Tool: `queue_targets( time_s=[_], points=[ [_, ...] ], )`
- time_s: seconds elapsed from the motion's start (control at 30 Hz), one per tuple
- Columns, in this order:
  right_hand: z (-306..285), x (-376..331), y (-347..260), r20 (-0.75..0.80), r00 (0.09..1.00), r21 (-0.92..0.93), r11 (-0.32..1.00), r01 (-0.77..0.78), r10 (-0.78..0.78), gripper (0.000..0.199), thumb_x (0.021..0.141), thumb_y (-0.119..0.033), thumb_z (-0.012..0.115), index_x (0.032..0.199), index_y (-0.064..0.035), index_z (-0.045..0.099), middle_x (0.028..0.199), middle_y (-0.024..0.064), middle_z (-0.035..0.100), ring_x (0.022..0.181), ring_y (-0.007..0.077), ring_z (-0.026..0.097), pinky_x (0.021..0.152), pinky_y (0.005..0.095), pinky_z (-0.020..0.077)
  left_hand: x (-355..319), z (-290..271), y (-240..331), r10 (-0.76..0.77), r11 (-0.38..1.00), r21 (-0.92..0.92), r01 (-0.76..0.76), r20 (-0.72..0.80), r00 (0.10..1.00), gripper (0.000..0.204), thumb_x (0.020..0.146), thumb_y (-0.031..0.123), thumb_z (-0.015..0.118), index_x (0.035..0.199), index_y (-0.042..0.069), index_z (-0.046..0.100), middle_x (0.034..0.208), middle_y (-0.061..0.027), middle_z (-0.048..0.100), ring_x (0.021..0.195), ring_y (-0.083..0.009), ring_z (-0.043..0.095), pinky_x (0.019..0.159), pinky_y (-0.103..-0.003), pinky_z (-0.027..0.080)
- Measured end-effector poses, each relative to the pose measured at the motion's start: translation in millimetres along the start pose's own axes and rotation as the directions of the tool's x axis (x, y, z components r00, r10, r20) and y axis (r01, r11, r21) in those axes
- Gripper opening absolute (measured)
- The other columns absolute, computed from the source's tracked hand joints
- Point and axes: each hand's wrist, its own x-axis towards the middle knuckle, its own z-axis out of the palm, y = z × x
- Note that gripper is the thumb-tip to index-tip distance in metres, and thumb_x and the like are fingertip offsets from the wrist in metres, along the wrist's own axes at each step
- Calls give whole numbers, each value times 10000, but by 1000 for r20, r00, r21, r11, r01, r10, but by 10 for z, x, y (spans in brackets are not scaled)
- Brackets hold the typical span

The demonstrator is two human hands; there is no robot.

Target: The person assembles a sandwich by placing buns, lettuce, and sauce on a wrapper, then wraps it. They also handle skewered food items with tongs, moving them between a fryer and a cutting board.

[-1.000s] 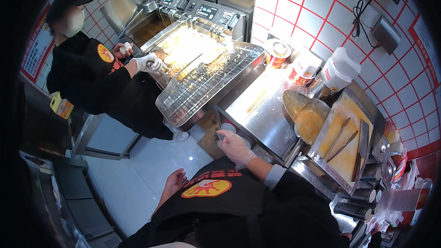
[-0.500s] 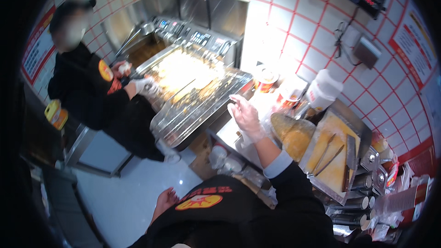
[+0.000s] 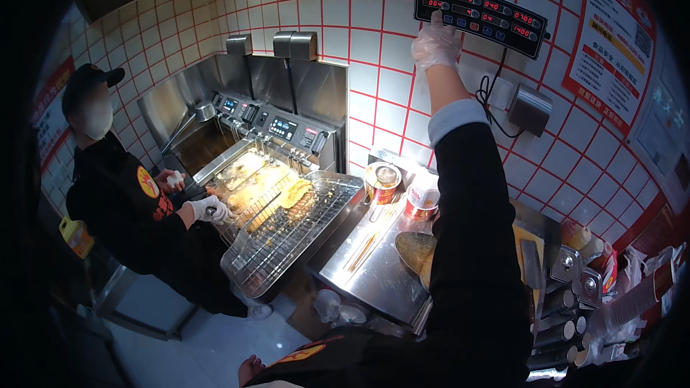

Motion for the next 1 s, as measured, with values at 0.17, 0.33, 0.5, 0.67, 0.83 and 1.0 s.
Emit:
queue_targets(
  time_s=[0.17, 0.33, 0.5, 0.67, 0.83, 1.0],
  points=[
    [-160, 235, 49, 68, 996, -197, 979, -45, 59, 352, 871, -166, 481, 1198, -96, 594, 1505, 14, 218, 1235, 282, 416, 994, 442, 370, -33, 254, 266, -188, 979, -97, 179, -101, 977, 249, 850, 223, 598, 1044, 79, 536, 881, -125, 601, 696, -248, 563, 644, -356, 483],
    [-97, 368, 94, 88, 991, -135, 987, -91, 104, 418, 884, -183, 450, 1288, -97, 516, 1514, -23, 190, 1316, 287, 328, 1030, 473, 325, -112, 381, 420, -287, 945, -204, 256, -139, 948, 166, 855, 208, 575, 964, 93, 528, 806, -89, 577, 654, -233, 526, 639, -360, 458],
    [18, 368, 23, -36, 999, 30, 1000, 3, -2, 304, 842, -159, 496, 1117, -72, 594, 1198, 46, 568, 1053, 271, 565, 880, 385, 460, -121, 278, 382, -353, 907, -294, 303, -135, 926, 97, 860, 194, 553, 884, 107, 519, 731, -54, 554, 611, -218, 490, 634, -364, 432],
    [89, -800, -663, -67, 770, 597, 593, 541, -634, 218, 846, -235, 515, 774, -54, 614, 771, 178, 613, 694, 362, 558, 653, 396, 468, -346, 139, 515, -461, 819, -441, 368, -122, 879, 88, 865, 180, 530, 804, 120, 511, 656, -18, 531, 569, -202, 453, 629, -368, 407],
    [-228, -2523, -1427, 256, 328, 922, 332, 202, -909, 259, 886, -211, 582, 714, -20, 602, 590, 124, 537, 505, 173, 506, 499, 340, 410, -532, -84, 797, -435, 710, -618, 338, -7, 901, 112, 850, 168, 583, 911, 84, 541, 788, -70, 511, 632, -178, 460, 580, -315, 421],
    [-443, -3976, -2083, 212, -602, 885, 412, -215, -769, 279, 913, -227, 535, 1068, -7, 608, 706, 71, 625, 596, 117, 591, 562, 265, 486, -748, -694, 1062, -359, 794, -553, 251, -94, 929, 121, 862, 151, 569, 961, 82, 550, 757, -60, 557, 611, -187, 500, 622, -327, 472]
  ],
)
